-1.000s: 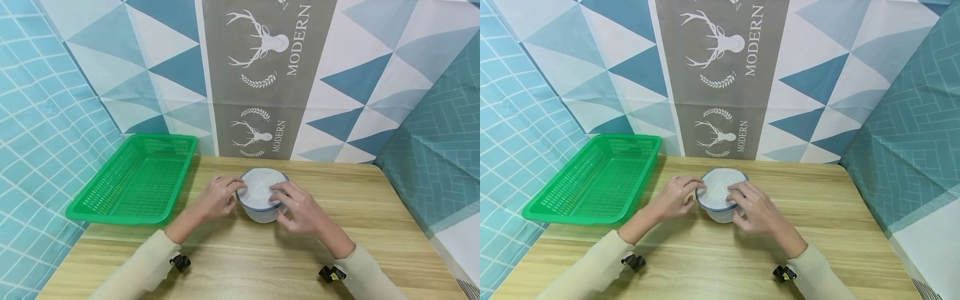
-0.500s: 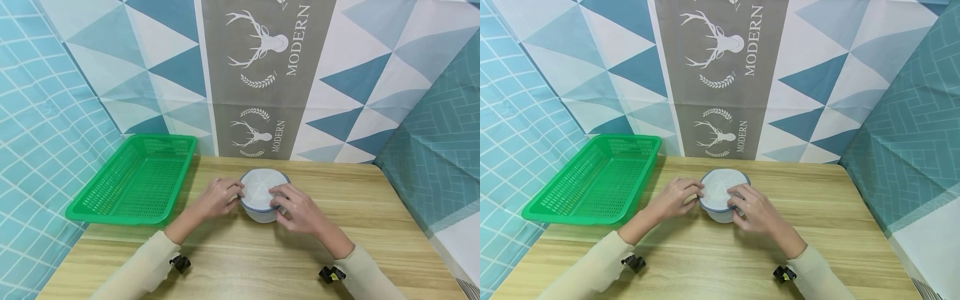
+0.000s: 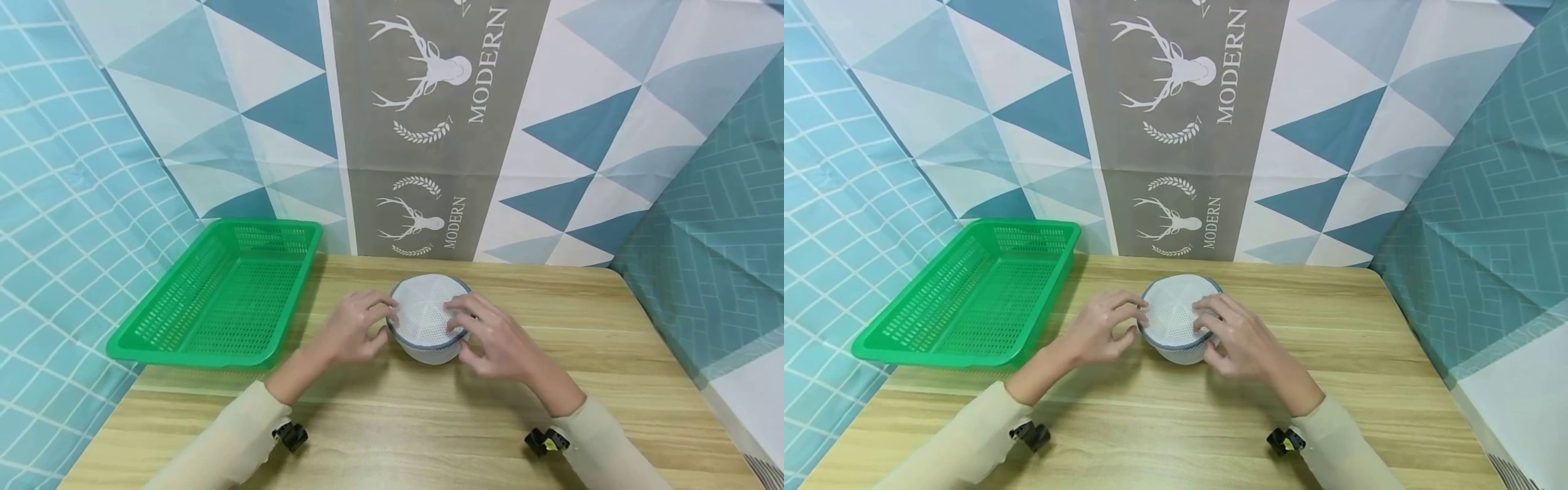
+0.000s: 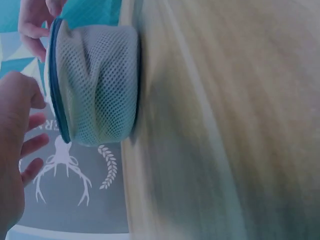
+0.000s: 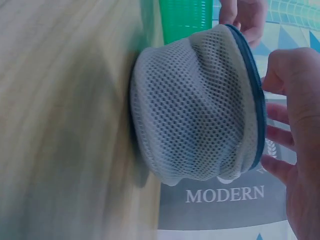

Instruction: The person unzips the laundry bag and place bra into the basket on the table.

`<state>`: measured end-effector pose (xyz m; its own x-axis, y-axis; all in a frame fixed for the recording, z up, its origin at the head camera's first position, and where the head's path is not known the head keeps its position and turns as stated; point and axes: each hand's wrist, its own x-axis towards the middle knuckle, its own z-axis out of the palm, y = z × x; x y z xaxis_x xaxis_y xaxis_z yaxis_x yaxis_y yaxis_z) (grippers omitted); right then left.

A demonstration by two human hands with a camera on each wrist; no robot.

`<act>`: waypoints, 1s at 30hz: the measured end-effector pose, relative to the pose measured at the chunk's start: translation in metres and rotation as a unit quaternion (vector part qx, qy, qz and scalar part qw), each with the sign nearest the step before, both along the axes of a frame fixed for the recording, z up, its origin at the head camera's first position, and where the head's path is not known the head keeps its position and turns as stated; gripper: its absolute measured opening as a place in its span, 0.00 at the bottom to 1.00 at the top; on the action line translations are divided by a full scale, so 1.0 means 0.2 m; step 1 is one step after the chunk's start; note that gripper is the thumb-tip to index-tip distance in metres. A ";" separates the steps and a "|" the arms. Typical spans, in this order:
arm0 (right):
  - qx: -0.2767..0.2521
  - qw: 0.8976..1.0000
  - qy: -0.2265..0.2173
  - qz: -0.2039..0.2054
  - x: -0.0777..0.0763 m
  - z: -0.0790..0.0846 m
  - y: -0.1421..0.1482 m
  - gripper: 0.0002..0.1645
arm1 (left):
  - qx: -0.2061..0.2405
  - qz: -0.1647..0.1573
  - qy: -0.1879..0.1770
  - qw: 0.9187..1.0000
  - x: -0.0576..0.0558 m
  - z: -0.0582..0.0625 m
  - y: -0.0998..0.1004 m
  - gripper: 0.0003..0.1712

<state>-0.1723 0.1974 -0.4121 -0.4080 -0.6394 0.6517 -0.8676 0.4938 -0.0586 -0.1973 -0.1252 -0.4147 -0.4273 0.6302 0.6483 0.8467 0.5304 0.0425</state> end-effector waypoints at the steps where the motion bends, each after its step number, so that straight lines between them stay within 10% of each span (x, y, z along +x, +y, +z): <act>1: 0.000 1.000 0.001 0.002 0.00 0.01 0.00 0.18 | 0.014 0.006 -0.005 1.000 -0.01 0.00 0.00 0.12; 14: 0.015 0.999 0.029 0.034 -0.04 0.06 -0.02 0.17 | 0.076 0.175 -0.187 0.964 -0.06 -0.02 0.02 0.13; 30: 0.046 0.997 0.029 0.052 -0.03 0.00 -0.03 0.11 | 0.095 0.194 -0.339 0.916 -0.05 -0.06 0.08 0.11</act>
<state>-0.1777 0.1914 -0.4128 -0.3004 -0.7342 0.6088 -0.9148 0.4025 0.0339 -0.2082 -0.1088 -0.4260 -0.9400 0.2485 0.2337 0.3408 0.7148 0.6106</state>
